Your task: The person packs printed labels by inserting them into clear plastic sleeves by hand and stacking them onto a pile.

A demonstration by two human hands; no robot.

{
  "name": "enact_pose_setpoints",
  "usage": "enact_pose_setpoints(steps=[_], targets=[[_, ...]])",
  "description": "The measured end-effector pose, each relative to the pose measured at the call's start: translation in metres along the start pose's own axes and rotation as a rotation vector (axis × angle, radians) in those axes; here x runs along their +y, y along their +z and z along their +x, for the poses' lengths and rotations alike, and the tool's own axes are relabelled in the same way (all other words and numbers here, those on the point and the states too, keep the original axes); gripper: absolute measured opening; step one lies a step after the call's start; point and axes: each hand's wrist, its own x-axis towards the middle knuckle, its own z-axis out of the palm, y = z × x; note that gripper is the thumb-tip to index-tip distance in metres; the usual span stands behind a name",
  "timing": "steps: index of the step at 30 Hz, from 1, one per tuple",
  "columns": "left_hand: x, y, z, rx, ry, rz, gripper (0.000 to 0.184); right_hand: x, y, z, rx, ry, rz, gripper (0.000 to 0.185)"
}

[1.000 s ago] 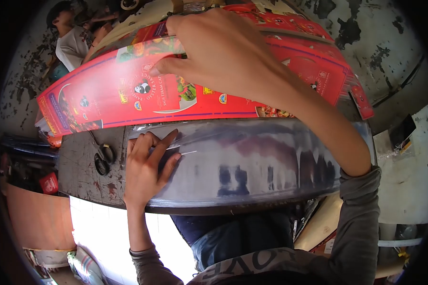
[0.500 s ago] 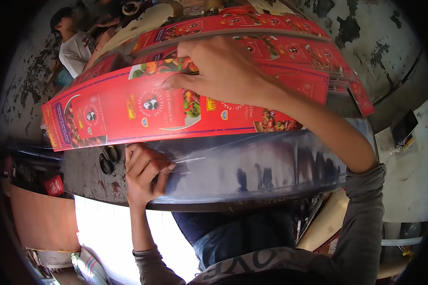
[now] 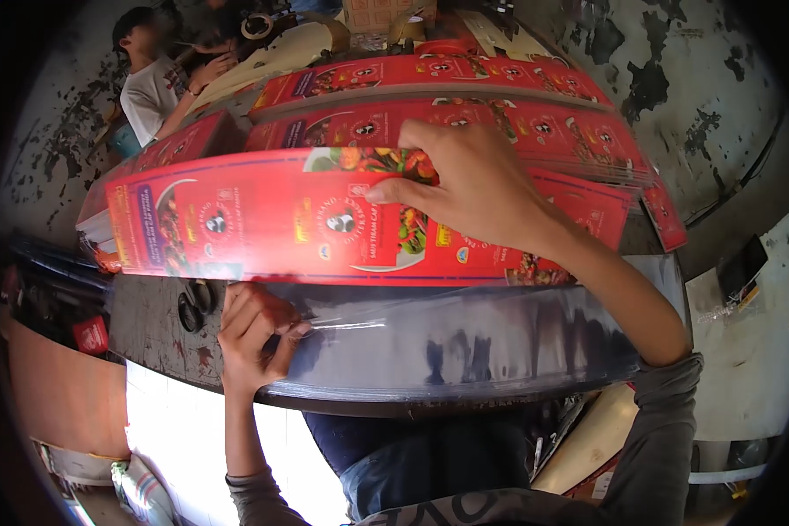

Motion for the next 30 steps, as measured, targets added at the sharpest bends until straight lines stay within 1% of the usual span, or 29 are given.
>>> enact_pose_setpoints(steps=[2,4,5,6,8,10,12,13,15,16,17,18,19,21,22,24,26,30], targets=[[-0.003,0.0,-0.003,-0.018,-0.07,-0.039,0.023,0.018,0.002,-0.018,-0.034,0.043,-0.049,0.039],[-0.008,0.0,-0.005,-0.018,-0.025,-0.039,0.023,0.041,-0.001,-0.04,0.039,0.025,-0.04,0.04],[-0.01,-0.001,-0.003,-0.056,-0.034,-0.06,0.024,0.048,-0.009,-0.05,0.003,0.082,-0.017,0.04],[-0.011,-0.003,0.0,-0.05,-0.034,-0.057,0.024,0.054,-0.017,-0.058,-0.033,0.141,0.008,0.04],[-0.014,-0.011,0.006,-0.2,-0.059,0.042,0.025,0.061,-0.034,-0.073,-0.048,0.222,0.036,0.038],[-0.02,-0.025,0.022,-0.324,-0.12,0.088,0.028,0.072,-0.046,-0.086,-0.028,0.2,-0.013,0.036],[-0.041,-0.041,0.031,-0.534,-0.221,0.072,0.028,0.07,-0.049,-0.091,-0.013,0.184,-0.058,0.036],[-0.052,-0.044,0.034,-0.535,-0.222,0.071,0.028,0.066,-0.05,-0.089,0.0,0.167,-0.087,0.035],[-0.073,-0.048,0.039,-0.68,-0.261,-0.439,0.028,0.066,-0.049,-0.087,0.017,0.146,-0.115,0.035],[-0.078,-0.051,0.042,-0.681,-0.261,-0.436,0.028,0.068,-0.047,-0.088,0.04,0.115,-0.121,0.035],[-0.08,-0.053,0.045,-0.674,-0.207,-0.422,0.027,0.07,-0.047,-0.09,0.062,0.085,-0.129,0.035],[-0.082,-0.055,0.044,-0.665,-0.155,-0.412,0.025,0.07,-0.047,-0.09,0.058,0.086,-0.129,0.035],[-0.086,-0.054,0.039,-0.663,-0.156,-0.416,0.025,0.069,-0.047,-0.09,0.058,0.105,-0.14,0.035],[-0.093,-0.052,0.024,-0.657,-0.394,-0.559,0.025,0.068,-0.047,-0.091,0.058,0.12,-0.154,0.035],[-0.093,-0.051,0.021,-0.653,-0.395,-0.559,0.025,0.068,-0.047,-0.091,0.068,0.134,-0.147,0.035],[-0.093,-0.053,0.018,-0.648,-0.568,-0.681,0.025,0.065,-0.047,-0.091,0.079,0.144,-0.132,0.035],[-0.095,-0.053,0.017,-0.659,-0.598,-0.659,0.025,0.062,-0.046,-0.092,0.127,0.185,-0.104,0.035],[-0.096,-0.054,0.016,-0.675,-0.648,-0.671,0.023,0.062,-0.046,-0.095,0.129,0.197,-0.102,0.035]])
